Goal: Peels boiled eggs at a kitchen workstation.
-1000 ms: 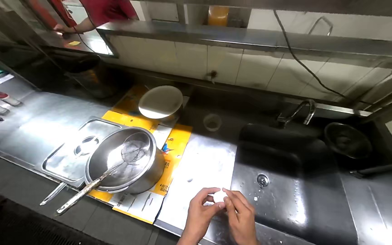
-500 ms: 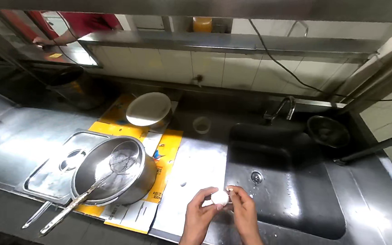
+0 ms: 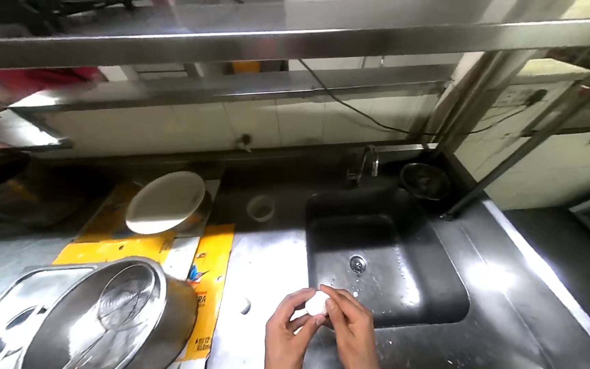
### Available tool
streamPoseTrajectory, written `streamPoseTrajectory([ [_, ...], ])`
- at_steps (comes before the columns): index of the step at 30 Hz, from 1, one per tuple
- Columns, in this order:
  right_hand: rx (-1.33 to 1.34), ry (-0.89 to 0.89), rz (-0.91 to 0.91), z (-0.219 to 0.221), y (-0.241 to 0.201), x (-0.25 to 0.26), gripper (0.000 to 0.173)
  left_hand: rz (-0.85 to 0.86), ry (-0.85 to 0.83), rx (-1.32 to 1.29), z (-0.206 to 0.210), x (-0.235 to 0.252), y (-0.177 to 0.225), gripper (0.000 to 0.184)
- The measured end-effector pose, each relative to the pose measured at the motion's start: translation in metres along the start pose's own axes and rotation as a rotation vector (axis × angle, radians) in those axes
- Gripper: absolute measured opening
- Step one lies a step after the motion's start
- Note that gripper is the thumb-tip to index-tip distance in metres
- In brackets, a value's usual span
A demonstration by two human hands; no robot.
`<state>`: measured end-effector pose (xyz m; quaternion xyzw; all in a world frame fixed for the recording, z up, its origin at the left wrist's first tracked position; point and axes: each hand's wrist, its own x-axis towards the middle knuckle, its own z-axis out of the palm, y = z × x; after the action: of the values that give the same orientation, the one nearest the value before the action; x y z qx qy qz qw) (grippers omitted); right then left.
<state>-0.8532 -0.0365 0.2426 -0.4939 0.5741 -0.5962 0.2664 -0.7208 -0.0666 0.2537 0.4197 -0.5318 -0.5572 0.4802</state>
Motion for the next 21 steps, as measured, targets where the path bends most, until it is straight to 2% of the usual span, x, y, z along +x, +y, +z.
streamPoseTrajectory([
  [6, -0.199, 0.283, -0.089, -0.014, -0.004, 0.003, 0.027, 0.022, -0.129, -0.014, 0.028, 0.01, 0.003, 0.039],
  [10, -0.134, 0.378, 0.004, -0.025, -0.005, 0.004, 0.025, -0.052, -0.207, -0.118, 0.04, 0.016, 0.004, 0.04],
  [13, 0.074, 0.372, 0.235, -0.038, -0.014, 0.006, 0.025, -0.209, -0.28, -0.241, 0.044, 0.021, 0.003, 0.042],
  [15, 0.13, 0.303, 0.338, -0.048, -0.017, 0.006, 0.025, -0.298, -0.343, -0.283, 0.047, 0.025, 0.004, 0.041],
  [18, 0.134, 0.251, 0.381, -0.057, -0.018, 0.002, 0.024, -0.402, -0.408, -0.285, 0.054, 0.029, 0.008, 0.042],
  [21, 0.156, 0.289, 0.372, -0.058, -0.018, -0.005, 0.021, -0.391, -0.46, -0.199, 0.06, 0.027, 0.008, 0.047],
])
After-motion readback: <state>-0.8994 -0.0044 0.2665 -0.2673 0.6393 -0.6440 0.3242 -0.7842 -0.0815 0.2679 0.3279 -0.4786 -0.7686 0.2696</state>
